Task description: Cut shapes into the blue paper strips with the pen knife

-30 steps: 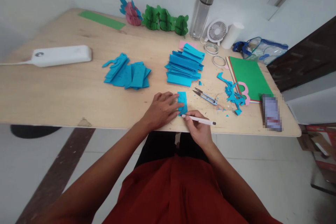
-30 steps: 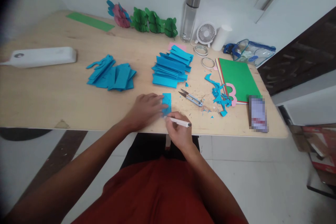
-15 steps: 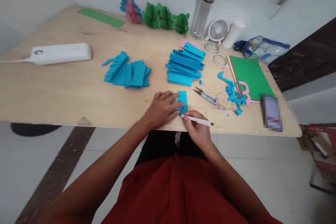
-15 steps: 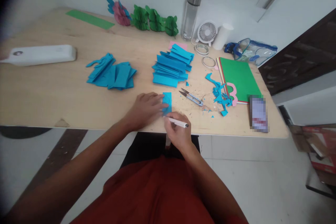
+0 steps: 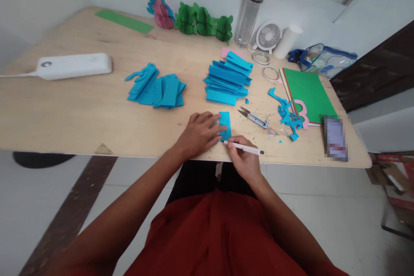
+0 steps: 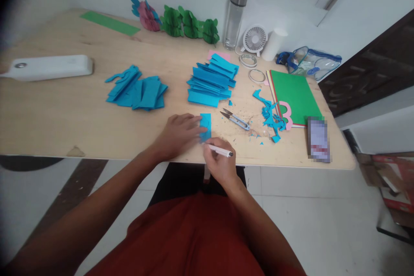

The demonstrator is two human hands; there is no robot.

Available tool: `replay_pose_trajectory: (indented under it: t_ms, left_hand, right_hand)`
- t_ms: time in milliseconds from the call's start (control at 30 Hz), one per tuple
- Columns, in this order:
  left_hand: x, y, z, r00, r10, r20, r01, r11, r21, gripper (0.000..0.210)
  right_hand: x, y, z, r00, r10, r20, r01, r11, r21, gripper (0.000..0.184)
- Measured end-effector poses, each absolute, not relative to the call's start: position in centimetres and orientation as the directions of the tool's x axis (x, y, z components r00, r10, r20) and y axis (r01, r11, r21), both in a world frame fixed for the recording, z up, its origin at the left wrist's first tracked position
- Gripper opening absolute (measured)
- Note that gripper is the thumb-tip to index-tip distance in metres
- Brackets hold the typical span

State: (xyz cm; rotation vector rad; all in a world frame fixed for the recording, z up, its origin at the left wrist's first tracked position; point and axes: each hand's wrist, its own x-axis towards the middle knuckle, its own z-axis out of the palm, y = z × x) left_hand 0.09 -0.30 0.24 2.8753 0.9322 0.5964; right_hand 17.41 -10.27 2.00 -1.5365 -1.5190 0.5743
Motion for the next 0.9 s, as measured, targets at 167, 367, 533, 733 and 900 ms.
replay_pose_trajectory:
  t_ms: [167, 367, 533, 733, 900]
  left_hand:
    - [0.11, -0.36, 0.28, 0.738, 0.580, 0.346, 0.554, -0.812, 0.182, 0.026]
    - [0.12, -0.33, 0.16, 0.738, 0.580, 0.345, 0.552, -0.813, 0.186, 0.027]
    - [0.15, -0.34, 0.30, 0.738, 0.581, 0.343, 0.550, -0.813, 0.193, 0.027]
    - [0.09, -0.29, 0.13, 0.742, 0.579, 0.337, 0.554, -0.813, 0.177, 0.028]
    - [0.05, -0.24, 0.10, 0.742, 0.578, 0.339, 0.553, -0.814, 0.177, 0.029]
  right_hand:
    - [17.42, -10.30, 1.81, 0.157, 0.958, 0.240, 0.549, 0.117, -0.827, 0.011]
    - [17.23, -10.25, 2.14, 0.141, 0.956, 0.259, 0.579, 0.133, -0.805, 0.012]
    - [17.14, -10.22, 2.41, 0.136, 0.953, 0.270, 0.590, 0.141, -0.795, 0.013]
    - [17.21, -10.21, 2.35, 0.106, 0.956, 0.272, 0.601, 0.156, -0.784, 0.012]
    - [17.65, -10.22, 1.85, 0.191, 0.965, 0.180, 0.419, 0.086, -0.904, 0.012]
